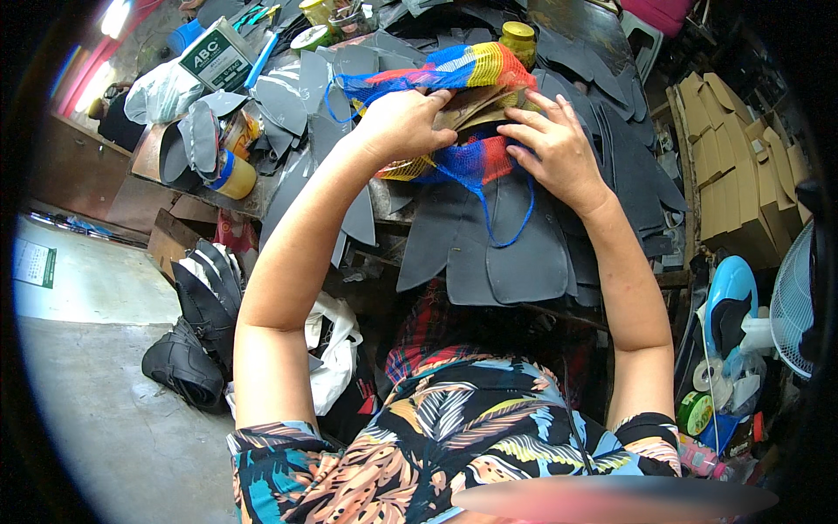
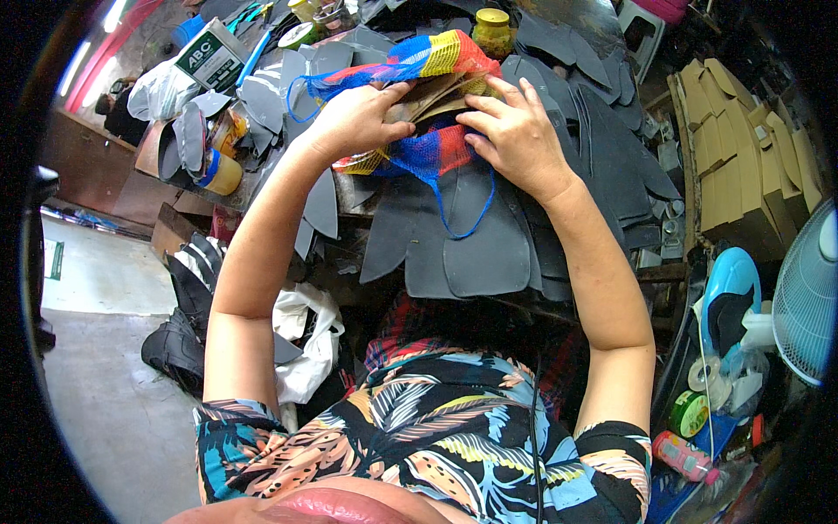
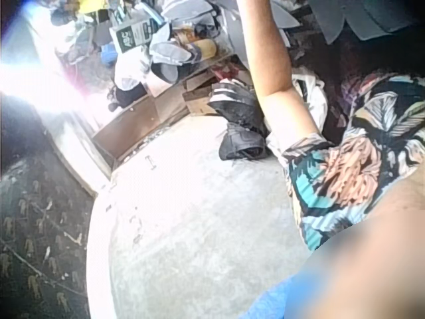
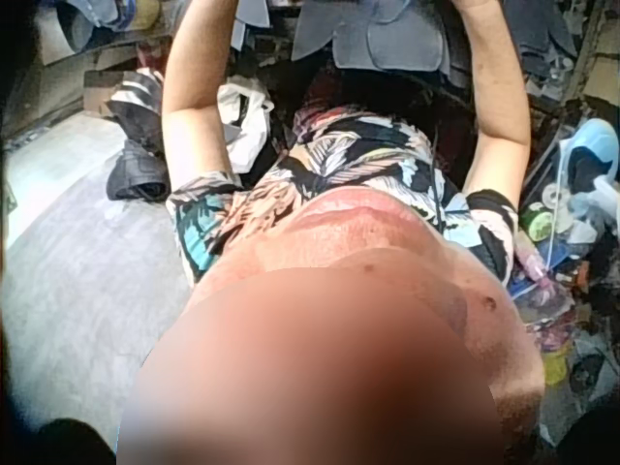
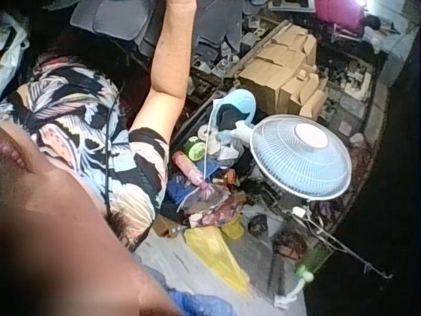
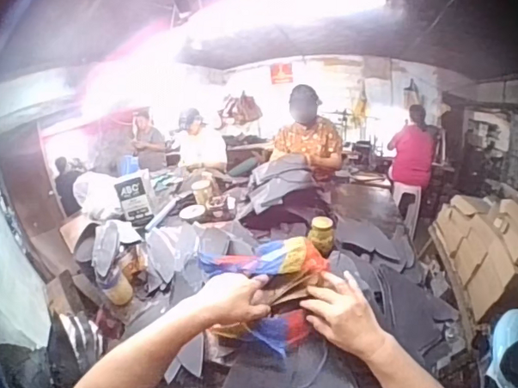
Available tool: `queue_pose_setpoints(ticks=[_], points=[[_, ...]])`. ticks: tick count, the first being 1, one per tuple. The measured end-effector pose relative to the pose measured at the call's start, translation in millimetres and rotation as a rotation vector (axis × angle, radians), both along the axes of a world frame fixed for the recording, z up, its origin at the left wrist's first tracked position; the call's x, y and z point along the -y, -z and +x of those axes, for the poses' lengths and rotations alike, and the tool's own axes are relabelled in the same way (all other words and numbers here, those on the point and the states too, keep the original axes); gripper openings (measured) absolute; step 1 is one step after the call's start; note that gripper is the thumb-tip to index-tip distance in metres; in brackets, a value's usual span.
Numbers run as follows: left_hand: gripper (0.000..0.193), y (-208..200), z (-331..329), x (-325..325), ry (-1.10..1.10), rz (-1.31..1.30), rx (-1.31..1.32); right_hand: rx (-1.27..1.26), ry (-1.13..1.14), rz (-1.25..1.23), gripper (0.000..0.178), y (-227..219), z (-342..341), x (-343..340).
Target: The person repeatedly picks up gray shoe sole pieces from a pile on a workbench, places them into a colorful mesh bag, and then removes them again. The person also handles small cardboard templates, placing them into the bag and taking them out. The actions are repetitive and do not show a clear final state or destination for the items.
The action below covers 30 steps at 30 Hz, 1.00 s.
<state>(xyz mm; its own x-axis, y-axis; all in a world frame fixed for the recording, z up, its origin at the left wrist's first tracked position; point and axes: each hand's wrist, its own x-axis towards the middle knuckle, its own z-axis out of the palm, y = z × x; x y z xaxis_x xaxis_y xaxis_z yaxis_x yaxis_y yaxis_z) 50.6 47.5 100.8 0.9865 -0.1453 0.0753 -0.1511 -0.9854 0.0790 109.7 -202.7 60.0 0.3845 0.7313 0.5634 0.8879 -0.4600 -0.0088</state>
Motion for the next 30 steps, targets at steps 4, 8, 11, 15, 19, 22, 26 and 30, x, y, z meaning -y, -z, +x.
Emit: queue_pose_setpoints(ticks=[4, 8, 11, 15, 19, 22, 26, 30], points=[[0.064, 3, -1, -4, 0.011, -0.077, 0.053, -0.036, -0.018, -0.047, 0.020, -1, 0, 3], [0.061, 8, 0, -15, 0.102, -0.195, 0.116, 0.003, -0.038, 0.023, 0.015, -2, 0, 1], [0.062, 8, 1, -26, 0.182, -0.229, 0.154, 0.070, -0.060, 0.116, 0.014, -5, -1, 0], [0.058, 7, 1, -30, 0.232, -0.242, 0.138, 0.104, -0.116, 0.186, 0.013, -11, -2, 1], [0.053, 7, 0, -22, 0.134, -0.195, 0.153, 0.092, -0.157, 0.154, 0.016, -11, -2, 1], [0.055, 4, -3, -18, 0.109, -0.223, 0.156, 0.108, -0.096, 0.099, 0.024, -7, -1, -1], [0.054, 1, -10, -14, 0.088, -0.165, 0.233, 0.164, 0.041, 0.080, 0.035, -3, 0, -1], [0.046, 0, -13, -14, 0.100, -0.018, 0.353, 0.173, 0.091, 0.109, 0.038, -8, 0, 3]])
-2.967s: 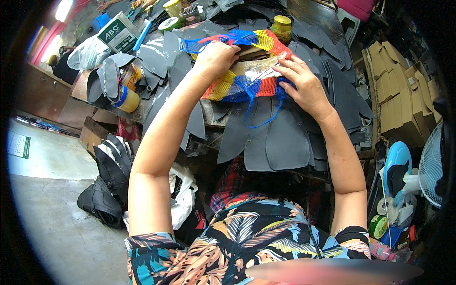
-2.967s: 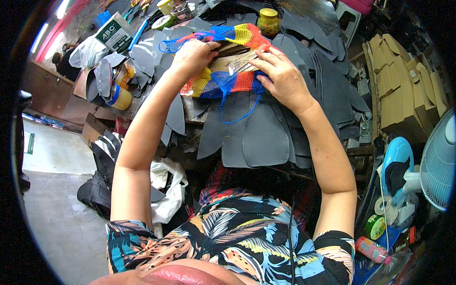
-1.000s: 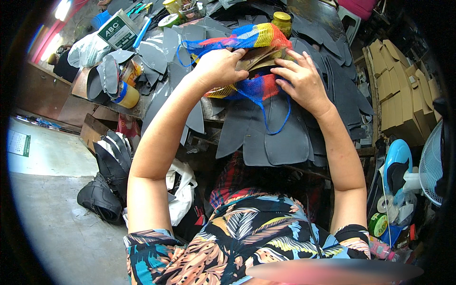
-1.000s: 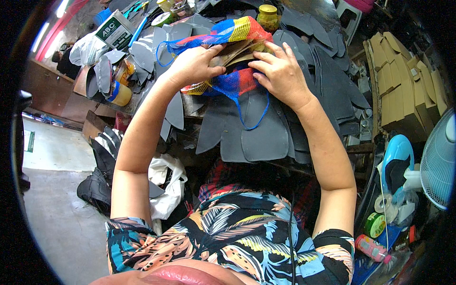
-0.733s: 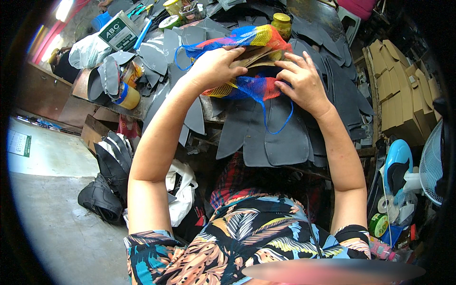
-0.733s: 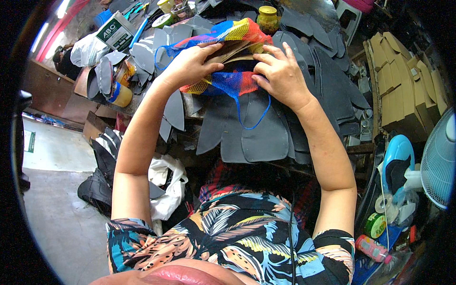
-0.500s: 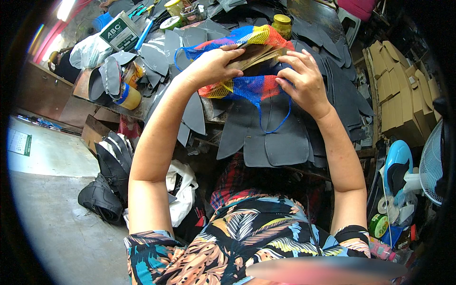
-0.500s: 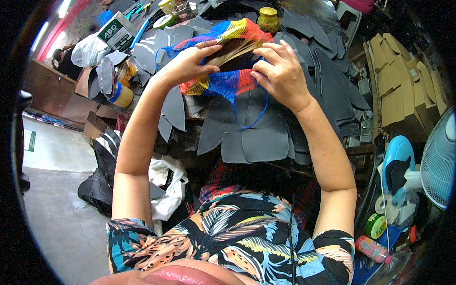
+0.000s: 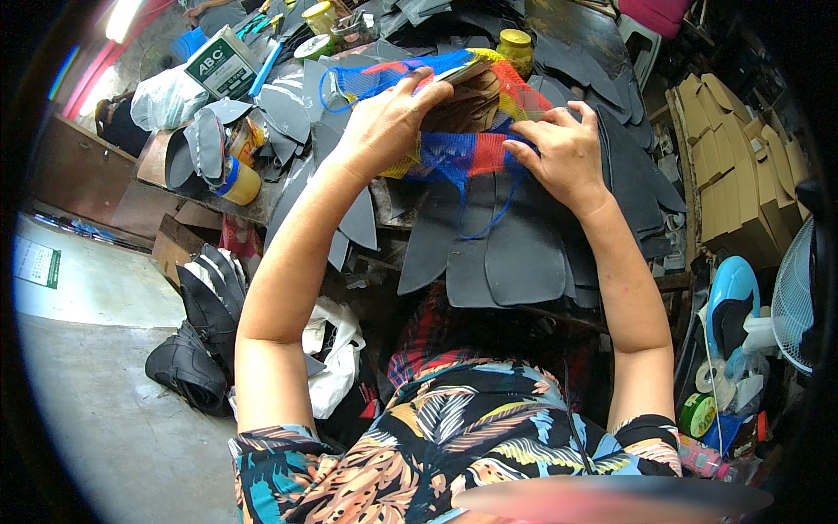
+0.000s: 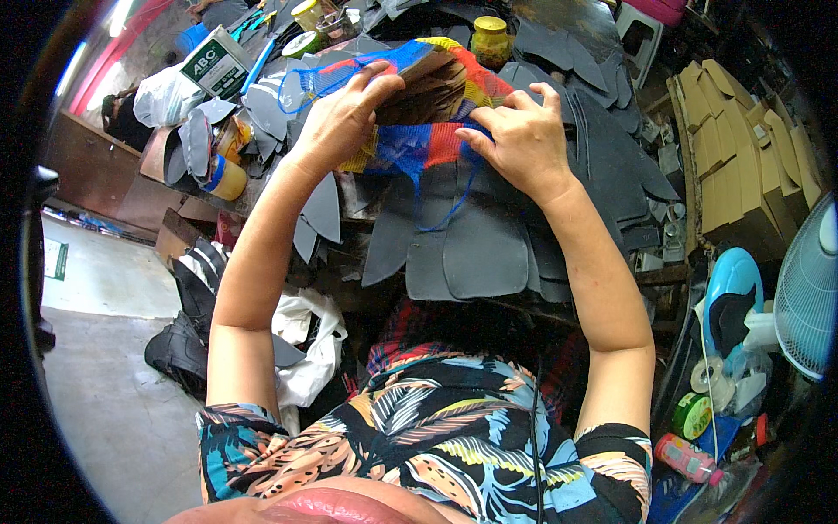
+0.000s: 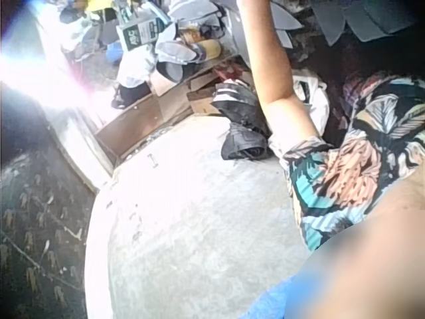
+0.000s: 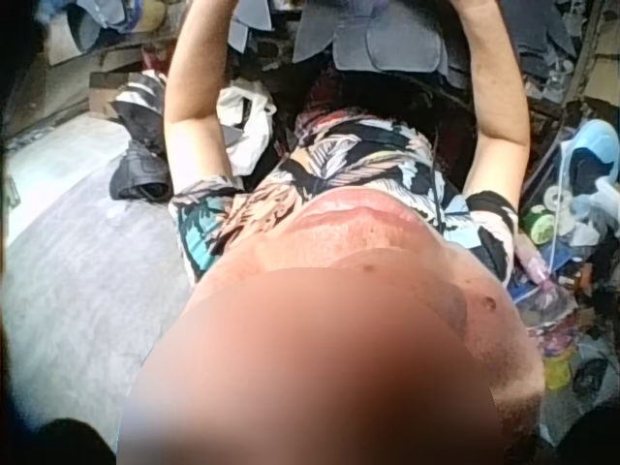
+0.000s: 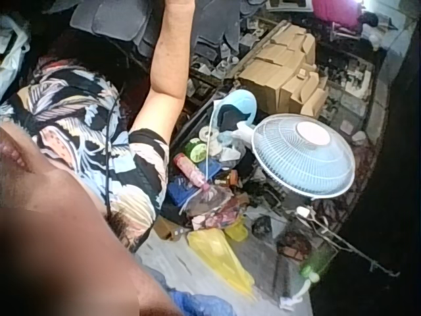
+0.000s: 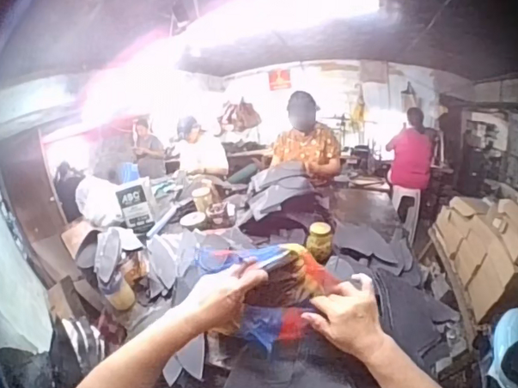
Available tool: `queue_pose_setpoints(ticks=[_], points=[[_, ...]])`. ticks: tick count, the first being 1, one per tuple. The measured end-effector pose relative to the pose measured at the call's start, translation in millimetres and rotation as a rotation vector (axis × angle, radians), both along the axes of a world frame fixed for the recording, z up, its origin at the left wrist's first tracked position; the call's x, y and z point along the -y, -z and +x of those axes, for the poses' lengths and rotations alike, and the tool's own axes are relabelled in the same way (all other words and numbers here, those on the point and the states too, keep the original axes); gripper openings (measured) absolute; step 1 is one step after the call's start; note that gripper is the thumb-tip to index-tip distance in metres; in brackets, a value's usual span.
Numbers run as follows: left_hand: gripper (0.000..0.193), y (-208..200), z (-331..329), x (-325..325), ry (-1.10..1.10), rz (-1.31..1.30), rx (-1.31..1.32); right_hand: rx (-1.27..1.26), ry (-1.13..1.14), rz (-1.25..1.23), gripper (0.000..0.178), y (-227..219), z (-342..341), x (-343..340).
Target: The person repeatedly picks up gray shoe sole pieces from a pile on a workbench, places them into a colorful mesh bag, and then removes them again. The person also handles small cardboard templates, placing them into the bag and taking them out. The actions are repetitive and do not show a clear final state or destination for the items.
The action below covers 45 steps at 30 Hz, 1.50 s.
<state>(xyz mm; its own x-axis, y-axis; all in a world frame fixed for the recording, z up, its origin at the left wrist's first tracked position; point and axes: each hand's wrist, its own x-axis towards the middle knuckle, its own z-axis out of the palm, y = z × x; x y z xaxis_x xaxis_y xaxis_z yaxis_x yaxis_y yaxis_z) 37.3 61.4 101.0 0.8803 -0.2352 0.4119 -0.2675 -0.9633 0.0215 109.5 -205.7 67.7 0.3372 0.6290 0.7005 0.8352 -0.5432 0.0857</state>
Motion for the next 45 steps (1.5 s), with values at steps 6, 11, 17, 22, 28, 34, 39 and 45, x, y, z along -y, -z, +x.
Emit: queue_pose_setpoints(ticks=[6, 11, 17, 22, 28, 34, 39, 45], points=[[0.042, 4, 2, 2, -0.165, 0.173, 0.000, 0.072, -0.094, 0.069, 0.033, -10, -3, 1], [0.043, 6, -5, 8, -0.144, 0.084, -0.078, 0.066, -0.135, 0.125, 0.030, -12, -1, 2], [0.034, 18, -28, 20, 0.002, 0.120, 0.063, 0.126, -0.139, 0.116, 0.032, -12, 6, 6], [0.031, 21, -57, 48, 0.181, -0.055, 0.267, -0.074, -0.162, 0.215, 0.029, -21, -2, 9], [0.044, 38, -111, 101, 0.449, -0.201, 0.014, 0.088, -0.256, 0.379, 0.031, -63, -8, 25], [0.048, 63, -76, 60, -0.103, 0.016, 0.068, -0.121, -0.238, 0.369, 0.020, -85, -25, 50], [0.071, 61, -46, 24, -0.174, -0.034, 0.164, -0.365, -0.242, 0.322, 0.030, -63, -47, 78], [0.072, 51, -11, 14, -0.143, -0.047, 0.044, -0.418, -0.120, 0.153, 0.020, -26, -88, 104]])
